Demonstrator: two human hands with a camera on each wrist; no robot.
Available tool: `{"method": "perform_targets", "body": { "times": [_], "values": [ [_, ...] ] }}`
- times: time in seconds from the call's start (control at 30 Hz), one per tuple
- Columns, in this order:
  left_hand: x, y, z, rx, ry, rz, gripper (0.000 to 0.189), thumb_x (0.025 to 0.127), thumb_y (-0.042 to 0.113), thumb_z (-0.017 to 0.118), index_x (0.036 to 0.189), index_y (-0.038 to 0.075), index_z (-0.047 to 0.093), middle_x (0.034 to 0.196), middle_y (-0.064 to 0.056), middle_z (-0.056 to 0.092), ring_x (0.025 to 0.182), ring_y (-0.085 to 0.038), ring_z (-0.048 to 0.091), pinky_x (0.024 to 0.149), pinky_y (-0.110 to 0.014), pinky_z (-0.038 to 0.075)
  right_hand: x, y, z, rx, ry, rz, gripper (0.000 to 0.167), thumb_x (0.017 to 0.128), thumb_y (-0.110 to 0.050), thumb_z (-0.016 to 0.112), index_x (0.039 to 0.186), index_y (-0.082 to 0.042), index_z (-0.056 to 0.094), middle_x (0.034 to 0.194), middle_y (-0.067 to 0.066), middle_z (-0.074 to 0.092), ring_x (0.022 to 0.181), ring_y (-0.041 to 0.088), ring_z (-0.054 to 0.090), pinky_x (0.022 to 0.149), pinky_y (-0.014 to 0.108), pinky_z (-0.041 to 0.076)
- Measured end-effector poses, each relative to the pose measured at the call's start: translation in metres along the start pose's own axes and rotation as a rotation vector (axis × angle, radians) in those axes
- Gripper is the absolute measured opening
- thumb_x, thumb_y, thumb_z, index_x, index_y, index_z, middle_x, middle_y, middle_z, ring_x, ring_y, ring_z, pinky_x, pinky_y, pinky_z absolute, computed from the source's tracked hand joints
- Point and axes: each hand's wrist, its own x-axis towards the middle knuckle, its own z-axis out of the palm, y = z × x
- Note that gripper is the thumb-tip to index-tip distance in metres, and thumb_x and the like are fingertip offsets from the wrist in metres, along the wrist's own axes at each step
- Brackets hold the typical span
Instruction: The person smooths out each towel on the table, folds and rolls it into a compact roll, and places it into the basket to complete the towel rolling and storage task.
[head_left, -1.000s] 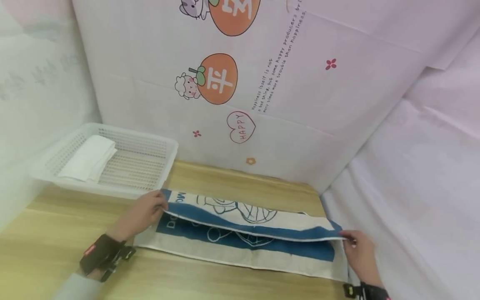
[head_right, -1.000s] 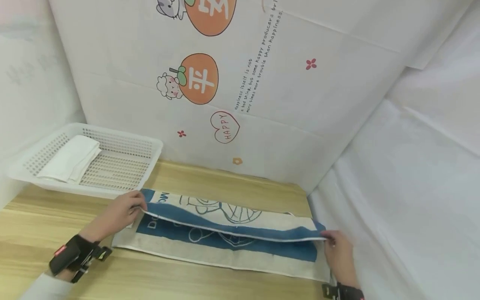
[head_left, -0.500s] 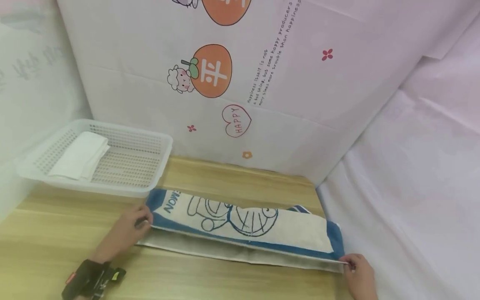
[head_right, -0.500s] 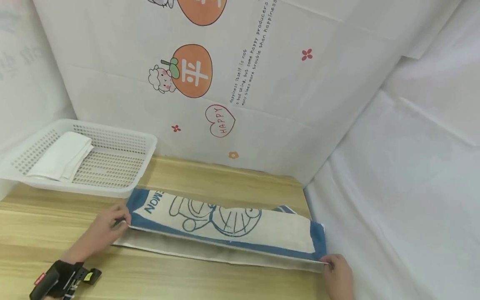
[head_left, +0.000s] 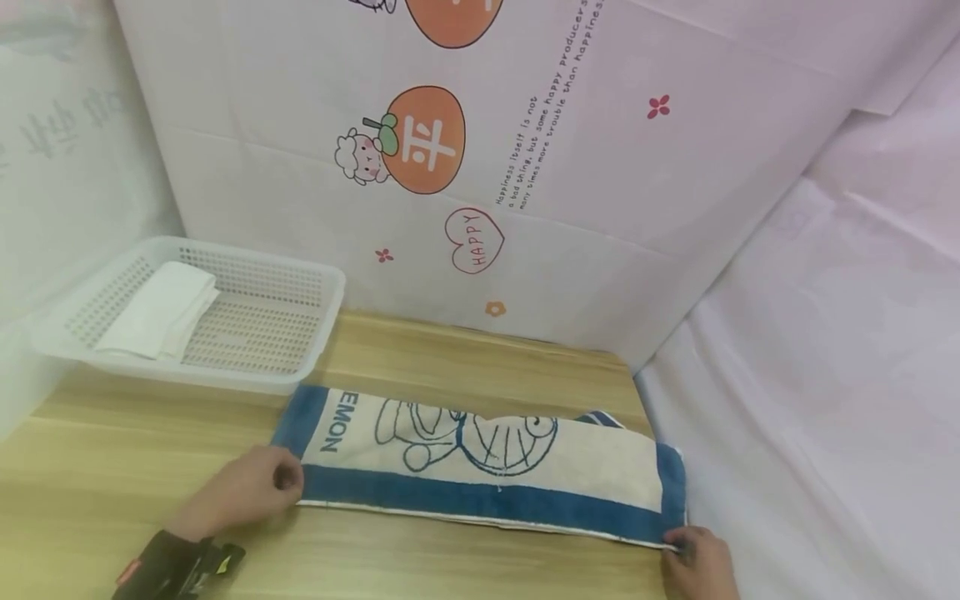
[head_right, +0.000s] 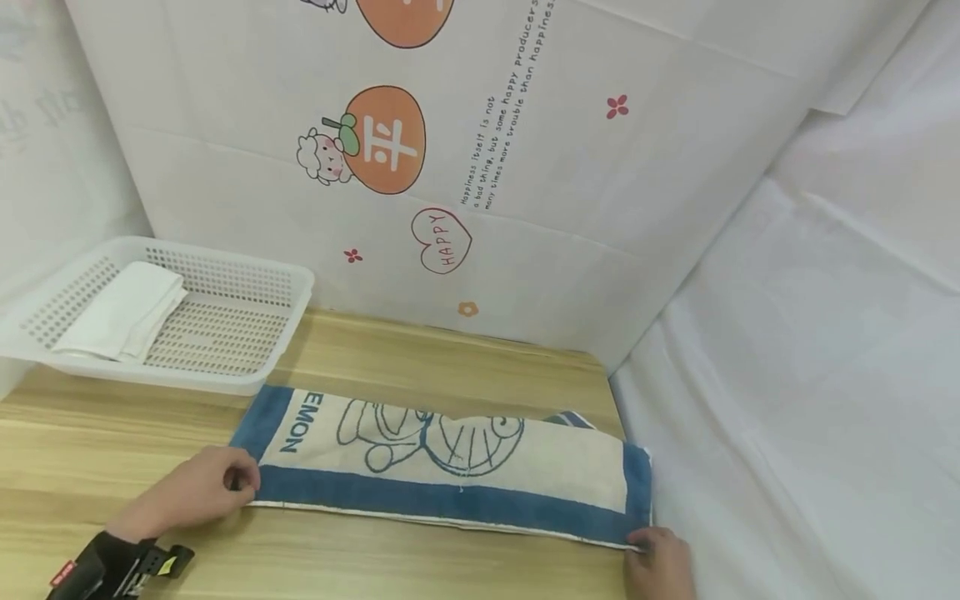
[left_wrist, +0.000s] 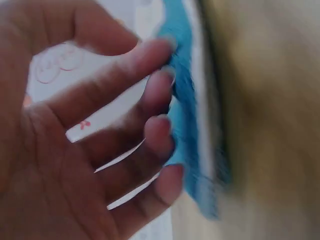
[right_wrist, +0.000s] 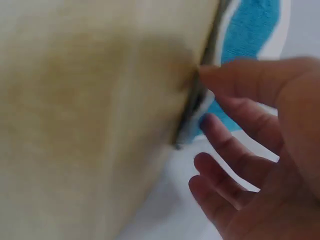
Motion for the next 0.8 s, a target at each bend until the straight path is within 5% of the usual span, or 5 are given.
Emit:
{"method": "perform_targets", "body": {
  "times": [0.17, 0.27, 0.4, 0.67, 0.8],
  "values": [
    [0.022, 0.011, -0.003, 0.041, 0.138, 0.044, 0.011, 0.092, 0.016, 0.069, 0.102, 0.014, 0.073, 0.1, 0.001, 0.069, 0.095, -0.02, 0.067, 0.085, -0.043, 0.058, 0.015, -0.008, -0.007, -0.003, 0.228, -0.146, 0.012, 0.079, 0.004, 0.069, 0.087, -0.004, 0.074, 0.09, 0.018, 0.072, 0.089, 0.042, 0.067, 0.079, 0.053, 0.051],
    [0.044, 0.015, 0.004, 0.085, 0.176, 0.109, 0.023, 0.091, 0.011, 0.068, 0.114, 0.004, 0.071, 0.118, -0.015, 0.068, 0.113, -0.037, 0.064, 0.097, -0.056, 0.053, 0.041, -0.018, -0.016, 0.078, 0.144, 0.008, 0.032, 0.102, -0.01, 0.05, 0.121, 0.013, 0.061, 0.115, 0.034, 0.064, 0.112, 0.052, 0.058, 0.096, 0.062, 0.044],
    [0.069, 0.015, 0.023, 0.088, 0.145, 0.128, 0.038, 0.092, 0.008, 0.064, 0.127, -0.005, 0.064, 0.136, -0.031, 0.056, 0.129, -0.05, 0.052, 0.107, -0.063, 0.042, 0.078, -0.018, -0.017, 0.104, 0.052, 0.194, 0.063, 0.109, -0.032, 0.036, 0.143, 0.021, 0.034, 0.133, 0.046, 0.048, 0.125, 0.059, 0.047, 0.105, 0.067, 0.039],
    [0.085, 0.019, 0.034, 0.081, 0.104, -0.009, 0.049, 0.092, 0.01, 0.059, 0.135, -0.014, 0.054, 0.147, -0.043, 0.038, 0.138, -0.061, 0.033, 0.105, -0.08, 0.027, 0.121, -0.008, -0.01, -0.007, 0.13, 0.028, 0.038, 0.104, -0.017, 0.051, 0.115, 0.019, 0.058, 0.102, 0.039, 0.064, 0.095, 0.055, 0.062, 0.088, 0.063, 0.046],
    [0.086, 0.021, 0.034, 0.08, 0.101, -0.072, 0.05, 0.092, 0.01, 0.058, 0.135, -0.014, 0.053, 0.147, -0.047, 0.032, 0.139, -0.064, 0.028, 0.105, -0.081, 0.026, 0.127, -0.004, -0.015, 0.015, 0.236, 0.04, 0.019, 0.098, -0.005, 0.056, 0.102, 0.012, 0.062, 0.089, 0.031, 0.067, 0.08, 0.046, 0.063, 0.072, 0.056, 0.048]
  ]
}}
